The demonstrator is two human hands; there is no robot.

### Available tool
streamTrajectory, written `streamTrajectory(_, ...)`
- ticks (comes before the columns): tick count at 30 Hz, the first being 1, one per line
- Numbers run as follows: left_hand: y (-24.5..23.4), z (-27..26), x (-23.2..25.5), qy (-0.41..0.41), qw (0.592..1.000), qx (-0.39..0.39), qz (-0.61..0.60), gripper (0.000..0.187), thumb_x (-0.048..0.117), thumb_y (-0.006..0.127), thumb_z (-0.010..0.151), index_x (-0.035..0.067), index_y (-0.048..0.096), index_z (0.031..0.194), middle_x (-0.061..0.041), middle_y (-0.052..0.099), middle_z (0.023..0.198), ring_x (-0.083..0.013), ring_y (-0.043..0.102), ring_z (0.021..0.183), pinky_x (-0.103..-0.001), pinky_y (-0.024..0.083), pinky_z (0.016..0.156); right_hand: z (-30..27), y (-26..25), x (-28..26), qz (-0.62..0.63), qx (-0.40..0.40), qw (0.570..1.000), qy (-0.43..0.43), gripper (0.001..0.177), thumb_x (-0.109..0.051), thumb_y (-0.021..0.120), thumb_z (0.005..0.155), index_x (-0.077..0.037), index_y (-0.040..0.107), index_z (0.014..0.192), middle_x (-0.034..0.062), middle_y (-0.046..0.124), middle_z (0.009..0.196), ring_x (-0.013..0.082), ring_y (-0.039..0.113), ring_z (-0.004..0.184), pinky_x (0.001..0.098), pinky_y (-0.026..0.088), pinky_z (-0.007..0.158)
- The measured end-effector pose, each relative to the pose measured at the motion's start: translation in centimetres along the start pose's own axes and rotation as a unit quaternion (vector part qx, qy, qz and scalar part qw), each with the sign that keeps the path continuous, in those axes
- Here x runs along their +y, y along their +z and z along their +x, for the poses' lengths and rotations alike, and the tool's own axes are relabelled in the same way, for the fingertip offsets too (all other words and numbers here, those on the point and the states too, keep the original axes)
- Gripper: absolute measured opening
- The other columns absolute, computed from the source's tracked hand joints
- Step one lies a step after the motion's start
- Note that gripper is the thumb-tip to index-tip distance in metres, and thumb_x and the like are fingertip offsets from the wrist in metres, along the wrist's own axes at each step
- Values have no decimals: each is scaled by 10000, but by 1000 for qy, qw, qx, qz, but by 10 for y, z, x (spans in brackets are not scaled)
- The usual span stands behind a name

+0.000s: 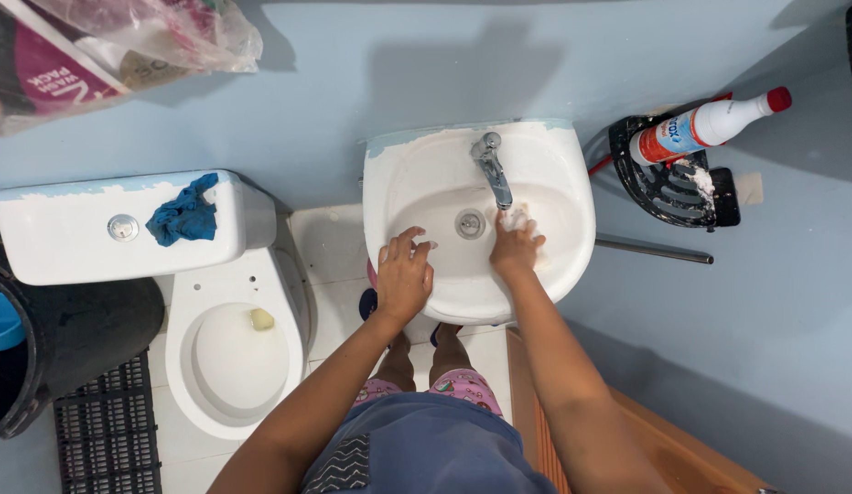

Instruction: The person cleans a bathroom sink by applying liquid cleaner, scrubbing the basin and faucet with a sponge, wiping the underside of the sink with a cloth while kneeling, and finally wiping down a corner shelf unit.

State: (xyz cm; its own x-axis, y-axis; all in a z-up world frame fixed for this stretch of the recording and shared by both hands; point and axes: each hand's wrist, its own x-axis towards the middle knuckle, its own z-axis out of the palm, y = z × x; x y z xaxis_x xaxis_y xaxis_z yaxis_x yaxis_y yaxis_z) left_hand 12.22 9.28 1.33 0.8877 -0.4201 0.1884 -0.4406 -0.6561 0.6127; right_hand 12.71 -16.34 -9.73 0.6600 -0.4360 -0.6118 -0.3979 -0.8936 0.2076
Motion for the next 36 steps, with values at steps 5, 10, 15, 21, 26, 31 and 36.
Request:
streamTrajectory(5, -2, 3, -1, 0, 1000, -4, 2, 397, 19, 712, 703, 77, 714, 1096, -91, 562, 1321, -247, 597, 1043, -431, 447, 890, -19, -6, -15, 41, 80, 993, 77, 780, -128, 549, 942, -363, 240, 1619, 149, 309, 1624, 340, 286, 1453, 586, 296, 1072)
streamTrajectory(10, -1, 2, -1, -3, 1000, -5, 17, 409, 15, 716, 698, 78, 720, 1102, -101, 560, 1334, -256, 596, 1057, -433, 447, 897, -25, -17, -3, 38, 31, 998, 50, 889, -109, 583, 868, -352, 188, 1626, 137, 244, 1627, 342, 262, 1439, 582, 274, 1070)
streamTrajectory(15, -3, -3, 0, 1, 1000, -9, 1, 414, 18, 717, 702, 68, 713, 1113, -110, 557, 1339, -262, 595, 1064, -436, 450, 909, -27, 1, 23, 19, 129, 990, 60, 848, -28, 541, 873, -362, 290, 1611, 118, 327, 1578, 332, 313, 1405, 575, 255, 1108)
streamTrajectory(21, -4, 2, -2, -5, 1000, -4, 0, 404, 24, 719, 704, 65, 710, 1106, -104, 557, 1337, -262, 597, 1080, -449, 448, 932, -41, -9, 82, 73, 254, 958, 112, 761, -47, 589, 931, -349, 409, 1605, 150, 407, 1560, 362, 396, 1338, 549, 370, 1007)
streamTrajectory(26, -2, 1, 5, -15, 1000, 12, 3, 388, 24, 711, 710, 77, 712, 1094, -95, 559, 1331, -262, 604, 1096, -450, 454, 942, 41, -60, 99, 205, 347, 913, 64, 767, -65, 639, 887, -229, 437, 1608, 243, 524, 1296, 454, 428, 1214, 581, 345, 991)
streamTrajectory(31, -1, 1, 11, -22, 999, 30, 13, 370, 14, 697, 732, 65, 711, 1098, -98, 563, 1331, -270, 605, 1101, -450, 458, 970, 48, -93, 39, 197, 321, 925, -54, 739, -50, 576, 914, -227, 449, 1620, 216, 626, 1198, 427, 481, 1231, 573, 376, 1046)
streamTrajectory(36, 6, 10, 26, -81, 996, 26, 22, 365, 9, 689, 768, 37, 704, 1132, -129, 555, 1338, -298, 553, 1154, -462, 428, 982, 17, -105, 42, 144, 403, 892, -142, 741, 6, 606, 793, -230, 556, 1494, 235, 535, 1404, 458, 429, 1237, 572, 386, 928)
